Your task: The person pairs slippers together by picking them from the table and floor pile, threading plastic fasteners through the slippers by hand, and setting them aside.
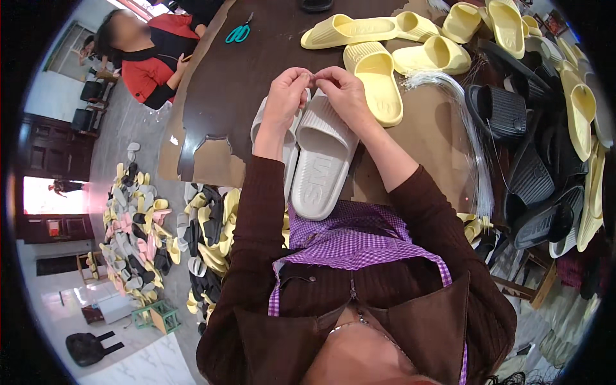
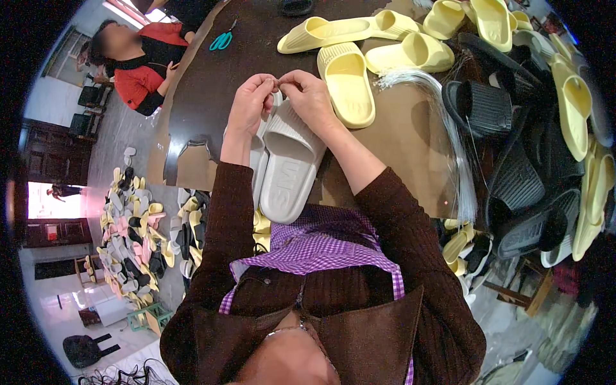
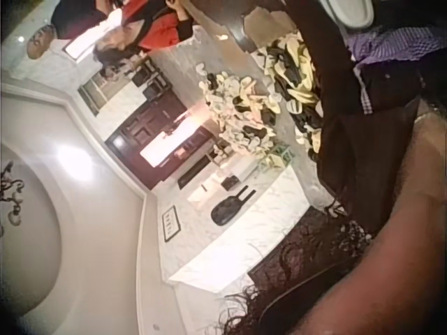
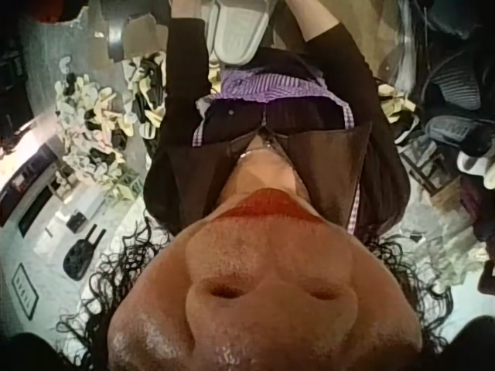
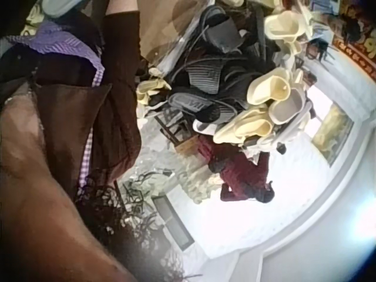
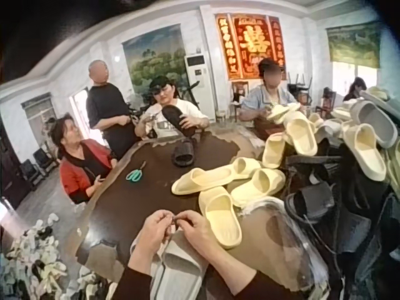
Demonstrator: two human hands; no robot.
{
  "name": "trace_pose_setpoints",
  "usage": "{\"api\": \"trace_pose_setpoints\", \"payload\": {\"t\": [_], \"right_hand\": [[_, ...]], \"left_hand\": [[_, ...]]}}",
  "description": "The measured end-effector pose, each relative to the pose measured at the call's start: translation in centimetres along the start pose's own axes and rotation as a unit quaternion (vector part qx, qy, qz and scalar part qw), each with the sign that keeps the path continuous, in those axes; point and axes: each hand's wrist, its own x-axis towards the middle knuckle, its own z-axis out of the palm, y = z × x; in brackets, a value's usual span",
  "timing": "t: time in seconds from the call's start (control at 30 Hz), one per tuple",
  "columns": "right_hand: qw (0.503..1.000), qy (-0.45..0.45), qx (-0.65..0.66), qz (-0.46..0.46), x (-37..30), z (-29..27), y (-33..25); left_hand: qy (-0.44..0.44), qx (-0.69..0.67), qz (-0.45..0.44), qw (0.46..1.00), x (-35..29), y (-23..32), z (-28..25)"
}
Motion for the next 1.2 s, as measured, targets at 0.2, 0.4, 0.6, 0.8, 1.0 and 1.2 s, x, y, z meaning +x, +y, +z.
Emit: {"api": "trace_pose_setpoints", "payload": {"t": [0.2,0.4,0.6,0.8,1.0,1.2], "right_hand": [[0.999,0.016,-0.031,-0.034,0.0,0.0,0.4],[0.998,0.024,-0.051,-0.036,0.7,-0.4,0.4],[0.994,-0.029,-0.081,-0.063,0.0,1.1,-1.5],[0.993,0.009,-0.119,-0.017,-1.0,-0.5,-2.0],[0.992,-0.004,-0.120,-0.025,-0.8,-0.2,-1.0],[0.993,-0.017,-0.114,-0.025,-0.2,0.8,-1.7]], "left_hand": [[-0.002,-0.011,-0.012,1.000,0.1,0.0,0.2],[-0.010,-0.012,-0.035,0.999,1.2,0.0,0.2],[-0.038,0.249,0.252,0.934,0.1,-0.7,-2.5],[-0.010,0.056,0.018,0.998,-0.7,0.4,0.8],[0.011,0.092,0.022,0.995,-0.9,0.1,0.6],[-0.012,0.279,0.178,0.944,0.9,-1.8,-1.6]]}}
